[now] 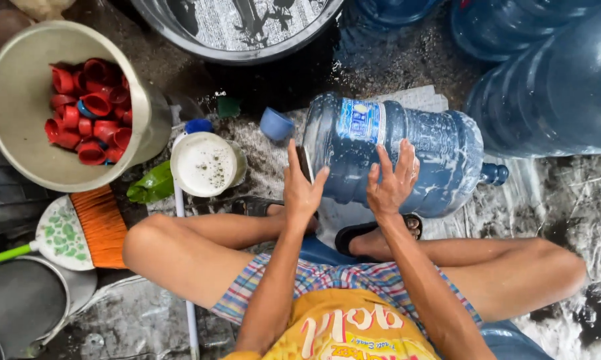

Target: Manually washing and rinsing the exterior of a large plastic water jug.

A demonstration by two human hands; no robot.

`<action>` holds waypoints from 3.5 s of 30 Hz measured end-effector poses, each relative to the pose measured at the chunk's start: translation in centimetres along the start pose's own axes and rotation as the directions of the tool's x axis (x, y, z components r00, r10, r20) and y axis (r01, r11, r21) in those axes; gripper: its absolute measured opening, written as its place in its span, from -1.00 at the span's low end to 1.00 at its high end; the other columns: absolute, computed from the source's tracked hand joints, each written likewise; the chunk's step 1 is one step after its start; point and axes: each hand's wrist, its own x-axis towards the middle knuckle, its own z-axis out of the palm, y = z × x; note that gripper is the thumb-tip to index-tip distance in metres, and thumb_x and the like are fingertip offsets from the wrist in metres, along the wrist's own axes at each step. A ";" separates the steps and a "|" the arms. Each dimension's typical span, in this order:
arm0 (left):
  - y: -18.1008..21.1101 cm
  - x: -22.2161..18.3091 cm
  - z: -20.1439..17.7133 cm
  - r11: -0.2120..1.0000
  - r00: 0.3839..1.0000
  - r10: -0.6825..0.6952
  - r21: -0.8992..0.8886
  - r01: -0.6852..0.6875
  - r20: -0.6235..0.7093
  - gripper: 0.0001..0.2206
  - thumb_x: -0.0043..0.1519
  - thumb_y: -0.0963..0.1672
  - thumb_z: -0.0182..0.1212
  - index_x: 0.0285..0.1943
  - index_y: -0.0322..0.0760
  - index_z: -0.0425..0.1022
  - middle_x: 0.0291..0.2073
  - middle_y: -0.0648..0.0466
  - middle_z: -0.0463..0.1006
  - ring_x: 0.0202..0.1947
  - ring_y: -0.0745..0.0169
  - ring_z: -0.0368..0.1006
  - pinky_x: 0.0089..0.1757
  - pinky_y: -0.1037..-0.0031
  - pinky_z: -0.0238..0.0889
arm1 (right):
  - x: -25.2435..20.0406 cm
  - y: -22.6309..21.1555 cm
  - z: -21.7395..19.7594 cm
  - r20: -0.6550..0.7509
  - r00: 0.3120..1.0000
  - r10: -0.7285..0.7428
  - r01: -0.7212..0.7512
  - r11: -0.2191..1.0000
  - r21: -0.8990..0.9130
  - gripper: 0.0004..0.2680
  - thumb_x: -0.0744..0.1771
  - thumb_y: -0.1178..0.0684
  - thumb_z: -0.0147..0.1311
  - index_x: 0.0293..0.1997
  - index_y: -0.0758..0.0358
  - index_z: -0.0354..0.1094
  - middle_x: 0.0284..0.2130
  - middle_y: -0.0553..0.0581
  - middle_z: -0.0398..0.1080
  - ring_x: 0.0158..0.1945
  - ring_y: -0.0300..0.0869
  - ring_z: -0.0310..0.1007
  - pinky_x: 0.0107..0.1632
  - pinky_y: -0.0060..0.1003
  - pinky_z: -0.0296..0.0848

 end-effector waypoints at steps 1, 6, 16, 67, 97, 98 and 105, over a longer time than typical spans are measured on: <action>1.0 1.1 -0.1 1.000 1.000 0.002 0.006 -0.002 0.007 -0.25 0.21 0.02 0.09 0.47 -0.05 -0.35 0.27 -0.49 -0.05 0.17 -0.79 -0.08 -0.07 -0.48 -0.02 | 0.0 -0.2 0.0 -0.001 1.000 0.009 -0.009 1.000 -0.002 -0.71 0.36 -0.10 -0.26 0.16 -0.14 0.33 0.31 0.18 -0.01 0.36 0.01 -0.06 0.31 -0.06 -0.22; 1.3 12.0 3.2 0.924 0.996 0.094 0.372 -0.084 -0.008 -0.31 0.15 0.02 0.20 0.44 0.13 -0.10 0.16 -0.36 0.21 -0.01 -0.54 0.34 -0.12 -0.15 0.27 | -1.7 -0.6 -1.5 0.026 0.998 -0.058 0.057 0.998 0.014 -0.69 0.38 -0.10 -0.26 0.25 -0.06 0.23 0.30 0.26 -0.02 0.33 0.12 -0.02 0.27 0.05 -0.13; 3.4 4.8 -0.7 0.987 0.998 0.048 0.154 -0.054 0.040 -0.39 0.26 -0.01 -0.01 0.47 -0.06 -0.18 0.08 -0.51 0.21 -0.01 -0.65 0.28 -0.11 -0.12 0.23 | 3.9 0.8 -0.8 0.250 0.966 0.063 -0.069 0.997 0.017 -0.61 0.36 -0.14 -0.28 0.35 0.06 0.06 0.29 0.25 0.00 0.34 0.12 -0.07 0.27 0.14 -0.25; 3.8 2.5 4.4 0.672 0.904 0.422 0.693 -0.262 -0.067 -0.40 0.14 -0.17 0.19 0.38 0.08 0.06 0.07 -0.45 0.21 -0.13 -0.59 0.38 -0.29 -0.06 0.46 | 4.5 1.2 -0.3 0.354 0.919 0.171 -0.200 0.979 0.047 -0.67 0.40 -0.08 -0.37 0.34 -0.04 0.06 0.31 0.11 -0.03 0.35 0.03 -0.08 0.29 0.11 -0.33; -2.8 4.1 4.7 0.798 0.800 0.534 0.476 -0.370 -0.273 -0.47 0.27 -0.10 0.11 0.42 0.17 0.04 0.20 -0.19 0.17 0.01 -0.25 0.36 -0.34 0.22 0.47 | 8.7 2.3 0.1 0.470 0.877 0.099 -0.136 0.990 0.046 -0.67 0.37 -0.06 -0.19 0.31 0.02 0.08 0.27 0.27 0.04 0.32 0.14 -0.03 0.29 0.18 -0.25; -0.9 5.8 4.7 0.747 0.789 0.564 0.558 -0.362 -0.242 -0.42 0.17 -0.15 0.18 0.38 0.10 0.07 0.12 -0.17 0.26 -0.04 -0.21 0.40 -0.26 0.22 0.46 | 8.6 1.8 -0.2 0.417 0.906 0.075 -0.120 0.989 0.083 -0.68 0.35 -0.01 -0.15 0.27 0.13 0.14 0.24 0.29 0.09 0.30 0.14 0.01 0.28 0.13 -0.21; 1.3 4.5 2.7 0.949 0.910 0.286 0.223 -0.224 -0.300 -0.49 0.27 -0.08 -0.02 0.41 0.10 -0.08 0.05 -0.01 0.36 -0.21 0.02 0.48 -0.33 0.37 0.38 | 9.4 0.7 -1.0 0.372 0.924 0.089 -0.135 0.986 0.100 -0.69 0.33 0.07 -0.10 0.22 0.23 0.20 0.21 0.29 0.15 0.29 0.08 0.05 0.29 0.04 -0.17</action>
